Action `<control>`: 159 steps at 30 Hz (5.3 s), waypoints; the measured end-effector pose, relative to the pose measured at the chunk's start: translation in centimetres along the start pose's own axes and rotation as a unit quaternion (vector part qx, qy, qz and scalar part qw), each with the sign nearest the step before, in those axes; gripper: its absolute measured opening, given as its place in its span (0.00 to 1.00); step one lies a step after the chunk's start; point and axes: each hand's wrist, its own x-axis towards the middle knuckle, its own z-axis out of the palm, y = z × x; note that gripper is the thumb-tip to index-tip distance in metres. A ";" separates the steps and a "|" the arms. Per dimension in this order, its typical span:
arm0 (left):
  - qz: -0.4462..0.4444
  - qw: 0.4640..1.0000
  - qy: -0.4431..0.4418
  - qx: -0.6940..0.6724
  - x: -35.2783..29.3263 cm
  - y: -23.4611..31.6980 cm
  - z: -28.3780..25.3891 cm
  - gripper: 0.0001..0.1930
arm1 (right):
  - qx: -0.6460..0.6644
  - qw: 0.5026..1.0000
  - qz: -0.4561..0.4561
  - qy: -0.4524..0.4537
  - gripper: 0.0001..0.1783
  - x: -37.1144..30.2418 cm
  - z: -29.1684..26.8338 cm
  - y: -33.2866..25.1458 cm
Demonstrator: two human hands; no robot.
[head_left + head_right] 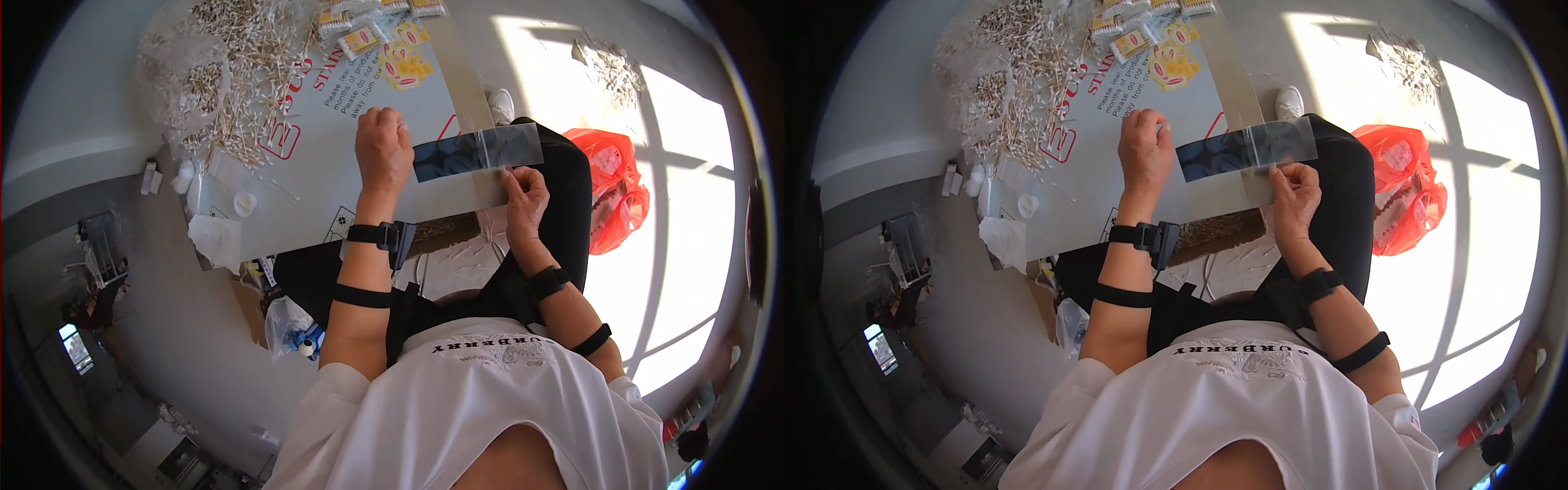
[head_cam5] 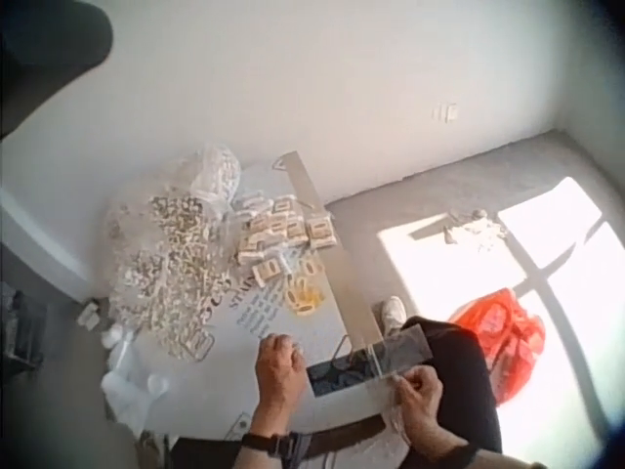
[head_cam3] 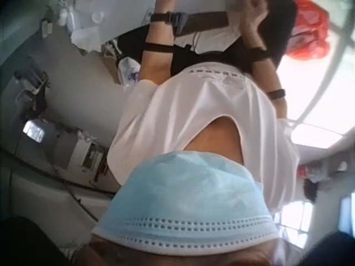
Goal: Pack several cotton swabs into small plastic bags for retail or distribution.
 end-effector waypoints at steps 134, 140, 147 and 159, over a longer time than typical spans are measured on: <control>-0.101 0.993 -0.041 -0.045 -2.2 -4.3 -6.5 0.06 | -0.087 0.902 -0.318 -0.280 0.18 0.4 14.5 -6.5; -0.092 0.995 0.004 -0.039 -3.9 -2.4 -6.6 0.08 | 0.110 0.939 0.139 -0.296 0.07 -1.1 14.0 -7.5; -0.234 0.946 -0.033 -0.223 -5.7 -1.3 -6.5 0.04 | 0.165 0.906 0.162 -0.354 0.06 -1.3 12.7 -7.1; -0.130 0.991 0.010 0.032 -2.0 -10.7 -5.2 0.06 | -0.365 0.573 -0.103 -0.727 0.09 -3.6 5.7 -6.6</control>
